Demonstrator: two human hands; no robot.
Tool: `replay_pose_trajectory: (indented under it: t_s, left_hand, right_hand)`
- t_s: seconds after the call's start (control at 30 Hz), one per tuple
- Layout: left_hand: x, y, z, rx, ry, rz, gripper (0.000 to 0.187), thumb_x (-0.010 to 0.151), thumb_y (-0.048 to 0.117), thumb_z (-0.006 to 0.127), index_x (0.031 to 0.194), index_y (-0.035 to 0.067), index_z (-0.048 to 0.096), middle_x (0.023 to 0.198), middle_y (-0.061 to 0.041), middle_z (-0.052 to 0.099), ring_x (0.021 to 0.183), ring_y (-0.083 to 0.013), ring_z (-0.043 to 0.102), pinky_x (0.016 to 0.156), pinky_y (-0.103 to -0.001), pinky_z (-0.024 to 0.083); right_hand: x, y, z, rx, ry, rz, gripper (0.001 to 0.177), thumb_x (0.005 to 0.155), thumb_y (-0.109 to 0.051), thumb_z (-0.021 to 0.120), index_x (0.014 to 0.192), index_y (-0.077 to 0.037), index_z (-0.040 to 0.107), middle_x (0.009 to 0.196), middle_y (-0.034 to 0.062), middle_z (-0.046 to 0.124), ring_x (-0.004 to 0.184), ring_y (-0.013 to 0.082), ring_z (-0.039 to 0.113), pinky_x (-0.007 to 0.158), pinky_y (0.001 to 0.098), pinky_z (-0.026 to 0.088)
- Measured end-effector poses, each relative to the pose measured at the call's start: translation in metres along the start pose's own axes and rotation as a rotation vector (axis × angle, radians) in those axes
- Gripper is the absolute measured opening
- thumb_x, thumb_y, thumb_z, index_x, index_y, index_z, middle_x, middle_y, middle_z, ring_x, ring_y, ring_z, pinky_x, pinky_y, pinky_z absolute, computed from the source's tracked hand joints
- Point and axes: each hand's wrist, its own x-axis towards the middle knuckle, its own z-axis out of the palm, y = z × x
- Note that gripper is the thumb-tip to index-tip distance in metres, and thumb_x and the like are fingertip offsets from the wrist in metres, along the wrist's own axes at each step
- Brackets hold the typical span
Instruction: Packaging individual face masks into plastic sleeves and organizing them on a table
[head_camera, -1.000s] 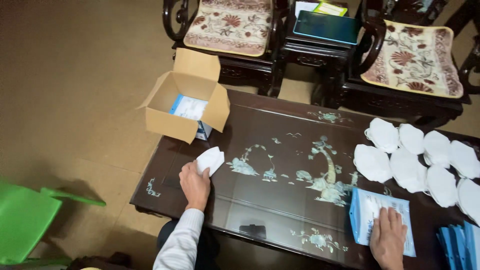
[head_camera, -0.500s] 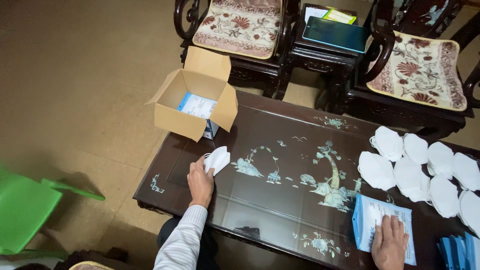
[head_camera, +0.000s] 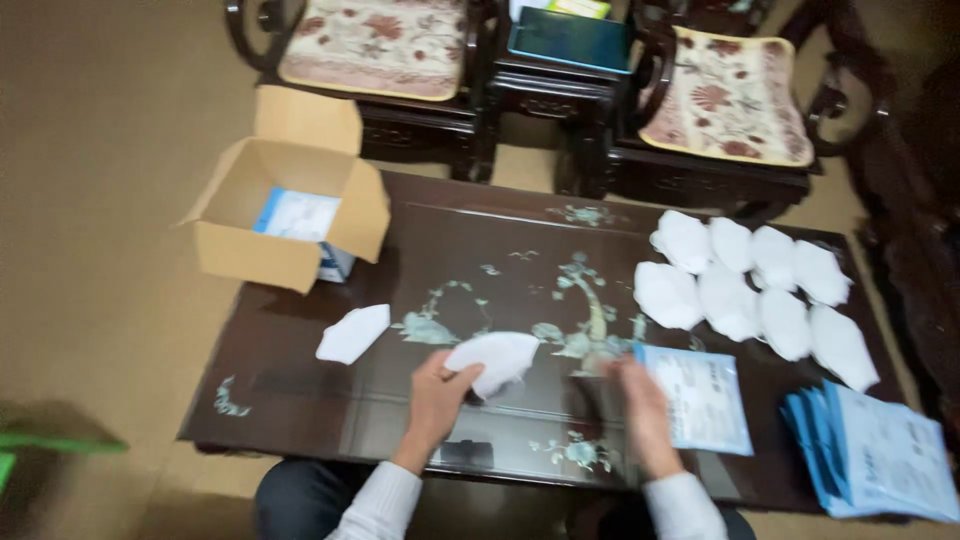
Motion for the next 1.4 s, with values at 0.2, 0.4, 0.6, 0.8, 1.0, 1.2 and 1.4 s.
replay_pose_trajectory:
  t_s: [0.2, 0.4, 0.6, 0.8, 1.0, 1.2, 1.4]
  left_hand:
    - [0.014, -0.035, 0.064, -0.378, -0.105, -0.169, 0.038, 0.085, 0.008, 0.074, 0.120, -0.004, 0.070, 0.111, -0.018, 0.078, 0.093, -0.0237, 0.072, 0.078, -0.038, 0.062]
    - [0.017, -0.030, 0.077, -0.233, -0.133, -0.340, 0.024, 0.091, 0.011, 0.074, 0.109, -0.005, 0.077, 0.093, -0.011, 0.074, 0.073, -0.0192, 0.065, 0.069, -0.033, 0.060]
    - [0.013, -0.018, 0.077, -0.251, -0.142, -0.367, 0.028, 0.090, 0.012, 0.073, 0.109, -0.008, 0.075, 0.091, -0.016, 0.075, 0.077, -0.0220, 0.069, 0.070, -0.035, 0.064]
    - [0.015, -0.024, 0.073, -0.265, -0.199, -0.362, 0.024, 0.090, 0.009, 0.074, 0.109, -0.005, 0.074, 0.094, -0.016, 0.075, 0.081, -0.0234, 0.072, 0.076, -0.035, 0.065]
    - [0.021, -0.035, 0.075, -0.263, -0.198, -0.359, 0.023, 0.090, 0.006, 0.072, 0.111, -0.004, 0.073, 0.090, -0.014, 0.075, 0.073, -0.0211, 0.070, 0.070, -0.034, 0.065]
    - [0.024, -0.041, 0.073, -0.234, -0.224, -0.337, 0.016, 0.091, 0.003, 0.070, 0.105, -0.003, 0.073, 0.088, -0.013, 0.073, 0.067, -0.0211, 0.068, 0.068, -0.034, 0.064]
    - [0.039, -0.077, 0.066, -0.403, -0.328, -0.240, 0.020, 0.088, -0.019, 0.063, 0.096, -0.004, 0.072, 0.107, -0.021, 0.068, 0.091, -0.0368, 0.070, 0.065, -0.043, 0.068]
  right_hand:
    - [-0.014, -0.014, 0.080, 0.527, -0.376, 0.260, 0.015, 0.091, -0.006, 0.075, 0.099, 0.006, 0.080, 0.094, 0.0163, 0.082, 0.072, 0.0165, 0.070, 0.064, 0.0284, 0.056]
    - [-0.001, -0.012, 0.096, 0.603, -0.322, 0.429, 0.022, 0.095, -0.013, 0.076, 0.085, 0.007, 0.072, 0.071, 0.0187, 0.073, 0.051, 0.0216, 0.067, 0.047, 0.0281, 0.057]
    - [-0.001, -0.023, 0.082, 0.600, -0.398, 0.487, 0.017, 0.095, -0.004, 0.072, 0.098, 0.012, 0.075, 0.079, 0.0248, 0.076, 0.060, 0.0280, 0.073, 0.058, 0.0325, 0.063]
    - [0.000, -0.018, 0.080, 0.635, -0.425, 0.484, 0.016, 0.095, -0.004, 0.071, 0.099, 0.011, 0.075, 0.082, 0.0246, 0.077, 0.061, 0.0261, 0.073, 0.061, 0.0327, 0.064]
    - [0.004, -0.002, 0.082, 0.643, -0.428, 0.446, 0.012, 0.094, 0.000, 0.071, 0.099, 0.010, 0.076, 0.079, 0.0228, 0.076, 0.057, 0.0243, 0.070, 0.058, 0.0338, 0.063]
    - [0.002, -0.002, 0.078, 0.643, -0.454, 0.420, 0.013, 0.094, -0.002, 0.072, 0.100, 0.009, 0.076, 0.082, 0.0232, 0.077, 0.058, 0.0247, 0.071, 0.059, 0.0339, 0.063]
    - [0.010, 0.000, 0.067, 0.798, -0.481, 0.555, 0.041, 0.096, -0.006, 0.042, 0.126, 0.016, 0.059, 0.114, 0.0423, 0.065, 0.090, 0.0507, 0.070, 0.070, 0.0525, 0.063]
